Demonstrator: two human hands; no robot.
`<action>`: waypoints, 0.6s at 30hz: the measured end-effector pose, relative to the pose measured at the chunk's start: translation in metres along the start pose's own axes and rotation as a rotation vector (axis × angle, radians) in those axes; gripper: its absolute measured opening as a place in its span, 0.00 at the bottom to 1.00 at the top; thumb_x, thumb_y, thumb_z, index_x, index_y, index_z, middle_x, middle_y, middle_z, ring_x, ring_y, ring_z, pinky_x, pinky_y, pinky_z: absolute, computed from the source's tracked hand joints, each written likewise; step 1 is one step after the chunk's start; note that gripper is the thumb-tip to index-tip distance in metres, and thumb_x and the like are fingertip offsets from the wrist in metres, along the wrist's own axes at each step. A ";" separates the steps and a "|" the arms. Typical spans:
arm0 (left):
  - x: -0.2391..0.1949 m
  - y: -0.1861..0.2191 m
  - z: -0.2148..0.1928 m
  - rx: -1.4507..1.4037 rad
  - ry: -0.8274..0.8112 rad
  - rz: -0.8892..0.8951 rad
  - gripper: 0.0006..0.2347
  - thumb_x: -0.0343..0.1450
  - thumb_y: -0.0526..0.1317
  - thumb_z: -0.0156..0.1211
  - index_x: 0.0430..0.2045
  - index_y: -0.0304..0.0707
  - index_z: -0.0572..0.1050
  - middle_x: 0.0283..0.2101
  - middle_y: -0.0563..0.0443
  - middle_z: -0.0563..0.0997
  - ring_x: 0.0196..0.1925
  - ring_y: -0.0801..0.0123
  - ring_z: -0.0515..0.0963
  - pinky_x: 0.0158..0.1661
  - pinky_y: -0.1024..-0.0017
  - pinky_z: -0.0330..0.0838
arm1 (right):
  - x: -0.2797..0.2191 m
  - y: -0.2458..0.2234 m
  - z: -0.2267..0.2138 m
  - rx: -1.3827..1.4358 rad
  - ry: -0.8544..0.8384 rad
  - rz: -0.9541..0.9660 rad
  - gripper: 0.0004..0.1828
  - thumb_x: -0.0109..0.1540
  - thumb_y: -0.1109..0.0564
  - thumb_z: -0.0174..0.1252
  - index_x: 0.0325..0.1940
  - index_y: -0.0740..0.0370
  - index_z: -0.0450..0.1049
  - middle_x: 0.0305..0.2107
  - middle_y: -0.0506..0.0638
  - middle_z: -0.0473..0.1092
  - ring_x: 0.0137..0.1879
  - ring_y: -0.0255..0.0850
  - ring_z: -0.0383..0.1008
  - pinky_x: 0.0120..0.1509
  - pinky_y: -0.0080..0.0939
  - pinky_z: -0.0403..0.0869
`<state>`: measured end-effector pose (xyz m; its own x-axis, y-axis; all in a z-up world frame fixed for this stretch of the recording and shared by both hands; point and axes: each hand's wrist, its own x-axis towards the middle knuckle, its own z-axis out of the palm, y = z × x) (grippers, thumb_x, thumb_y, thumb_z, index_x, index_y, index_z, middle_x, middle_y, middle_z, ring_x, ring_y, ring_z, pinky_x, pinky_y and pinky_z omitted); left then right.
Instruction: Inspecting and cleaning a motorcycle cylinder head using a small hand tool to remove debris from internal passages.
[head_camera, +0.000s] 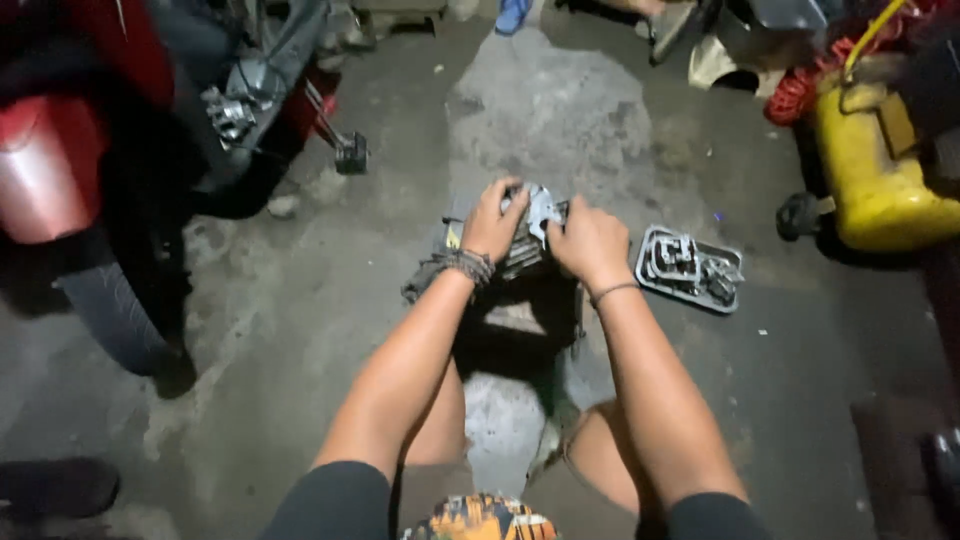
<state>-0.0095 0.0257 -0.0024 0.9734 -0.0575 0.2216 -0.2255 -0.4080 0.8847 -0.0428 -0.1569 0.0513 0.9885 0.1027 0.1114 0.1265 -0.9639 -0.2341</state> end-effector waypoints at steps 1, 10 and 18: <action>0.013 0.005 -0.006 0.006 0.005 0.010 0.20 0.77 0.57 0.48 0.56 0.48 0.71 0.55 0.39 0.78 0.62 0.44 0.75 0.65 0.48 0.66 | 0.013 -0.003 -0.007 0.004 0.011 -0.004 0.25 0.63 0.37 0.54 0.44 0.64 0.72 0.33 0.67 0.76 0.46 0.68 0.79 0.50 0.68 0.76; 0.012 -0.004 -0.001 -0.013 -0.037 0.076 0.17 0.77 0.51 0.51 0.56 0.45 0.72 0.54 0.40 0.76 0.62 0.46 0.74 0.64 0.54 0.66 | 0.001 0.017 -0.016 0.388 0.066 -0.105 0.17 0.60 0.48 0.63 0.39 0.65 0.73 0.31 0.70 0.75 0.46 0.71 0.76 0.50 0.70 0.73; 0.005 -0.001 -0.003 -0.017 0.035 0.205 0.21 0.78 0.49 0.49 0.60 0.34 0.68 0.54 0.31 0.76 0.59 0.37 0.73 0.60 0.48 0.65 | 0.015 0.030 0.010 0.343 0.256 -0.288 0.13 0.63 0.49 0.64 0.37 0.60 0.71 0.33 0.60 0.75 0.48 0.60 0.77 0.72 0.56 0.65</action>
<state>-0.0046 0.0287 -0.0011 0.9052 -0.1063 0.4115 -0.4198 -0.3751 0.8265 -0.0237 -0.1820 0.0363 0.8629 0.2467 0.4410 0.4528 -0.7651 -0.4579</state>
